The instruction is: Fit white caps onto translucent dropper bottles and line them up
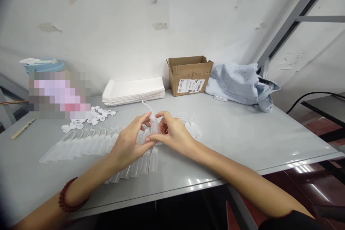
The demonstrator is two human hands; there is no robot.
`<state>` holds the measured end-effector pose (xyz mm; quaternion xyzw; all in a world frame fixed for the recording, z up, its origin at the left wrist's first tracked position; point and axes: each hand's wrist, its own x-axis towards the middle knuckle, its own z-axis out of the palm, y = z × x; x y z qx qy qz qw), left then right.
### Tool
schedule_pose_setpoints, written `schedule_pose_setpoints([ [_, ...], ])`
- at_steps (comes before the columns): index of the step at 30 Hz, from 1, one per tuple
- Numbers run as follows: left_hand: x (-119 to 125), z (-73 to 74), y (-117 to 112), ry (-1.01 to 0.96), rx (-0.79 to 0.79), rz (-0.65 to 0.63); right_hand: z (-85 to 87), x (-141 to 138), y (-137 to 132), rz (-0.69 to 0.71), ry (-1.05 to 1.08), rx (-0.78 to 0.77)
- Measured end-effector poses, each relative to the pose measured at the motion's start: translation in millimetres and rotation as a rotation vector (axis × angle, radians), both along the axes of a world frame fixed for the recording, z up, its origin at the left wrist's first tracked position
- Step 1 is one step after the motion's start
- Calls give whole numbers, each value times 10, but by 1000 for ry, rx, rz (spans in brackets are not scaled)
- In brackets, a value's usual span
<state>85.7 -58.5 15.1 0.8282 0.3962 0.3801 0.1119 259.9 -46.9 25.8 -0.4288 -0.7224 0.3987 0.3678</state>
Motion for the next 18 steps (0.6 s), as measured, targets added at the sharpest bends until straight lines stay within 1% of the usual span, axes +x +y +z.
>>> schedule_pose_setpoints([
  [3,-1,36,-2,-10,16,4,30,-2,3,49,32,-42],
  [5,3,79,-9,-42,1,2,73,2,6,75,118,-123],
  [8,10,146,-17,-80,-38,-62,149,22,14,115,283,-255],
  [11,9,188,-18,-82,-65,-105,202,54,25,154,389,-318],
  [14,0,203,-24,-63,-96,-93,224,79,31,174,420,-346],
  [18,-6,201,-40,-26,-113,-97,250,102,33,153,355,-350],
])
